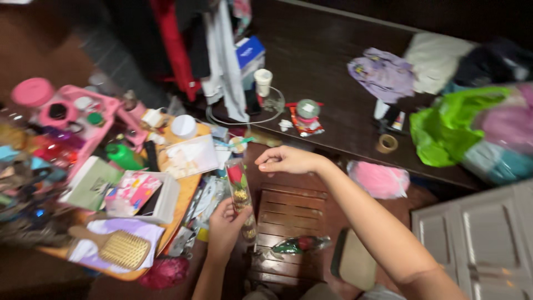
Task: The person sits on the floor and cleans a cylindrical decorative item containing a rose and gold accents using a tissue. They wipe the surface repeatedly, rotating the item to clean different sections.
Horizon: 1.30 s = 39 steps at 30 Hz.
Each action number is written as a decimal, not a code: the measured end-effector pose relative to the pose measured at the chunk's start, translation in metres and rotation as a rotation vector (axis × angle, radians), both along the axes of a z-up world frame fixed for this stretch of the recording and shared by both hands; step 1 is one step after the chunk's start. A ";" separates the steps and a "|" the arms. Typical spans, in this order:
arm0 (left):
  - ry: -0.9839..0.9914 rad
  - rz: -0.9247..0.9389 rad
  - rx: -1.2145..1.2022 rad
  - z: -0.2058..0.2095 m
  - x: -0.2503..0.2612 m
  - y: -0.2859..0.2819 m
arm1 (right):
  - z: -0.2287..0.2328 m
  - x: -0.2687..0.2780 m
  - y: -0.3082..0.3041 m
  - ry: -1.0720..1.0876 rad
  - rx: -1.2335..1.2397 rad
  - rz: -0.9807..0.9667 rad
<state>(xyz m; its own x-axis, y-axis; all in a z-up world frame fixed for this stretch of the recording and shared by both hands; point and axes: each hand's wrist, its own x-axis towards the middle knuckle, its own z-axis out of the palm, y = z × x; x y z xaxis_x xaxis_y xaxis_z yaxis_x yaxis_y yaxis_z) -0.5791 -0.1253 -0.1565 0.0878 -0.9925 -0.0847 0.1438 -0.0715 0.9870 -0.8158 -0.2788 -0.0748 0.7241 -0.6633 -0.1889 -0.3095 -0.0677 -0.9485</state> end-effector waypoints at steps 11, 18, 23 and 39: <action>0.127 0.249 0.039 -0.010 -0.015 0.008 | -0.011 0.027 -0.045 0.017 0.077 0.169; 0.124 0.497 0.008 -0.016 -0.083 0.003 | -0.008 0.003 -0.077 0.165 0.075 0.320; 0.112 0.607 -0.011 -0.027 -0.112 -0.001 | -0.006 -0.005 -0.102 0.240 0.012 0.431; 0.064 0.603 -0.032 -0.017 -0.092 0.034 | -0.001 0.032 -0.061 0.097 0.139 0.369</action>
<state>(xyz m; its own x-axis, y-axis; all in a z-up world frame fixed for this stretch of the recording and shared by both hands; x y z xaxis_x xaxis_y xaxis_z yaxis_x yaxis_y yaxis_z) -0.6711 -0.0912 -0.1732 0.6314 -0.7714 -0.0793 0.2091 0.0708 0.9753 -0.7838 -0.3401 -0.0755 0.8833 -0.3254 -0.3375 -0.3768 -0.0643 -0.9241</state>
